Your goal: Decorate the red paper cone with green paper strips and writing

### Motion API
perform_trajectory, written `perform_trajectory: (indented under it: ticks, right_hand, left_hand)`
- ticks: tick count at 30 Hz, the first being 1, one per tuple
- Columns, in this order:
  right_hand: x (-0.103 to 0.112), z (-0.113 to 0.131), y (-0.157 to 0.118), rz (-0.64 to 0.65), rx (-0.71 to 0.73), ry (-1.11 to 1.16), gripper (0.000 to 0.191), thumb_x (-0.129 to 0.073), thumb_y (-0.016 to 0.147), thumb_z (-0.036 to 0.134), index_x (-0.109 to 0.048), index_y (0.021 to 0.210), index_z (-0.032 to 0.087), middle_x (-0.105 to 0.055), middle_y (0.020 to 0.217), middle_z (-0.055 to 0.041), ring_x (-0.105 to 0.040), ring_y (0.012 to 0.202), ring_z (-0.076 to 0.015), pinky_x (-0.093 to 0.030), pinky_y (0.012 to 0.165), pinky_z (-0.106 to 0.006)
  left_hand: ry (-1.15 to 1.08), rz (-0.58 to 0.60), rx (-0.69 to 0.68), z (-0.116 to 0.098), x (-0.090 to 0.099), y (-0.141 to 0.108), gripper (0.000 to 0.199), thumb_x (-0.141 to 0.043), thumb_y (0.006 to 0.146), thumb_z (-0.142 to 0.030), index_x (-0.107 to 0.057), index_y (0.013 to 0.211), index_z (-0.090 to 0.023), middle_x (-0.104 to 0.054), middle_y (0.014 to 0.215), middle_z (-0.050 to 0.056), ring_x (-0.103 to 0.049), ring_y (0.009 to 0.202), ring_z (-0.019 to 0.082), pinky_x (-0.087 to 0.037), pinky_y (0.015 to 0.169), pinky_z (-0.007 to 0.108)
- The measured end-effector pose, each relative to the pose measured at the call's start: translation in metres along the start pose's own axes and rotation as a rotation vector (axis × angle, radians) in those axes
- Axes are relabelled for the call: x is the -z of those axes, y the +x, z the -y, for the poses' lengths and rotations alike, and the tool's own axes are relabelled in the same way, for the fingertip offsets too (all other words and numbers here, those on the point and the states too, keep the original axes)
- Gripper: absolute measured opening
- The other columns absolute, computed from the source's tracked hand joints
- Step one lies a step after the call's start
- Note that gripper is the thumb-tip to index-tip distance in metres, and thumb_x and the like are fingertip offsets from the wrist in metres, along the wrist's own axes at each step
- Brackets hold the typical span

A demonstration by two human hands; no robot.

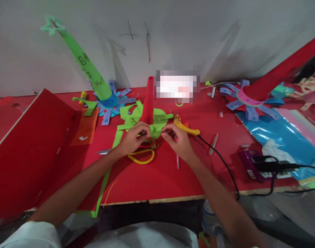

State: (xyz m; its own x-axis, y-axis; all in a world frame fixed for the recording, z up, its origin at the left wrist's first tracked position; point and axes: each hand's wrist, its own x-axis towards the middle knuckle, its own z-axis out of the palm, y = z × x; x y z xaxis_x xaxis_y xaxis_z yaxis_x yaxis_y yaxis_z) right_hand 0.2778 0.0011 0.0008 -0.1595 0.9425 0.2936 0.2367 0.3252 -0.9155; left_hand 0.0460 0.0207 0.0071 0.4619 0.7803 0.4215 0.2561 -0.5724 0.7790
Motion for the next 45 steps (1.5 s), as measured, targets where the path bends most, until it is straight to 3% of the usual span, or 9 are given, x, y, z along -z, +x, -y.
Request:
perform_trajectory:
  ticks: [8, 11, 15, 19, 23, 25, 30, 37, 45]
  right_hand:
    - [-0.005, -0.005, -0.005, 0.034, 0.101, -0.220, 0.023, -0.065, 0.096, 0.045, -0.067, 0.091, 0.023, -0.070, 0.082, -0.0033, -0.063, 0.070, -0.0172, -0.049, 0.063, -0.030]
    - [-0.003, -0.004, -0.005, -0.002, 0.121, -0.224, 0.024, -0.065, 0.096, 0.046, -0.068, 0.091, 0.023, -0.072, 0.083, -0.0038, -0.066, 0.072, -0.0181, -0.053, 0.066, -0.032]
    - [0.009, 0.003, 0.006, -0.078, 0.152, -0.224, 0.020, -0.068, 0.094, 0.044, -0.068, 0.090, 0.024, -0.073, 0.082, -0.0028, -0.067, 0.071, -0.0177, -0.056, 0.067, -0.032]
    - [0.024, 0.032, 0.039, -0.066, 0.221, -0.081, 0.023, -0.069, 0.095, 0.046, -0.066, 0.086, 0.024, -0.070, 0.077, -0.0012, -0.065, 0.067, -0.0154, -0.055, 0.062, -0.030]
    - [0.031, 0.070, 0.090, -0.004, 0.308, 0.109, 0.031, -0.075, 0.089, 0.053, -0.064, 0.083, 0.025, -0.066, 0.070, 0.0016, -0.055, 0.054, -0.0117, -0.051, 0.052, -0.029]
    - [0.032, 0.083, 0.111, 0.020, 0.350, 0.167, 0.032, -0.079, 0.086, 0.052, -0.063, 0.082, 0.025, -0.064, 0.070, 0.0023, -0.055, 0.057, -0.0122, -0.052, 0.054, -0.030]
    - [0.035, 0.087, 0.134, 0.166, 0.313, 0.090, 0.030, -0.085, 0.082, 0.048, -0.065, 0.079, 0.025, -0.066, 0.070, 0.0018, -0.056, 0.060, -0.0125, -0.050, 0.057, -0.030]
    - [0.038, 0.069, 0.138, 0.230, 0.268, 0.076, 0.031, -0.081, 0.086, 0.049, -0.062, 0.080, 0.025, -0.070, 0.070, 0.0006, -0.054, 0.054, -0.0098, -0.047, 0.054, -0.030]
    - [0.038, 0.062, 0.141, 0.220, 0.264, 0.080, 0.038, -0.079, 0.084, 0.059, -0.060, 0.081, 0.026, -0.068, 0.067, 0.0031, -0.056, 0.055, -0.0092, -0.049, 0.054, -0.028]
  left_hand:
    - [0.029, -0.015, 0.001, 0.002, -0.002, -0.001, 0.008, -0.065, 0.096, -0.024, -0.058, 0.094, -0.020, -0.060, 0.096, 0.003, -0.057, 0.078, 0.013, -0.047, 0.070, 0.026]
    - [0.017, -0.113, 0.021, 0.002, -0.002, -0.003, 0.014, -0.066, 0.096, -0.029, -0.055, 0.096, -0.021, -0.057, 0.091, 0.000, -0.054, 0.072, 0.011, -0.045, 0.066, 0.025]
    - [0.087, -0.258, -0.055, -0.006, 0.008, 0.001, 0.025, -0.059, 0.102, -0.031, -0.050, 0.081, -0.020, -0.053, 0.081, 0.000, -0.050, 0.074, 0.012, -0.042, 0.068, 0.028]
    - [0.096, -0.460, -0.177, -0.026, 0.028, 0.032, 0.032, -0.061, 0.101, -0.035, -0.048, 0.076, -0.021, -0.049, 0.075, -0.001, -0.047, 0.070, 0.013, -0.038, 0.065, 0.031]
    - [-0.177, -0.703, -0.163, -0.047, 0.050, 0.085, 0.029, -0.057, 0.103, -0.044, -0.052, 0.084, -0.024, -0.042, 0.070, -0.003, -0.038, 0.054, 0.012, -0.030, 0.050, 0.030]
    - [-0.311, -0.747, -0.229, -0.052, 0.058, 0.109, 0.028, -0.061, 0.101, -0.044, -0.052, 0.085, -0.024, -0.041, 0.068, -0.005, -0.035, 0.051, 0.010, -0.029, 0.046, 0.028]
    - [-0.332, -0.628, -0.214, -0.047, 0.066, 0.128, 0.029, -0.064, 0.099, -0.049, -0.057, 0.088, -0.023, -0.047, 0.069, -0.004, -0.037, 0.050, 0.009, -0.028, 0.045, 0.027]
    - [0.044, -0.368, -0.218, -0.042, 0.062, 0.114, 0.035, -0.056, 0.101, -0.057, -0.061, 0.087, -0.024, -0.052, 0.075, 0.000, -0.047, 0.061, 0.012, -0.036, 0.056, 0.030]
    - [0.065, -0.378, -0.185, -0.036, 0.050, 0.108, 0.031, -0.066, 0.094, -0.057, -0.064, 0.094, -0.027, -0.054, 0.082, 0.001, -0.056, 0.073, 0.016, -0.044, 0.066, 0.031]
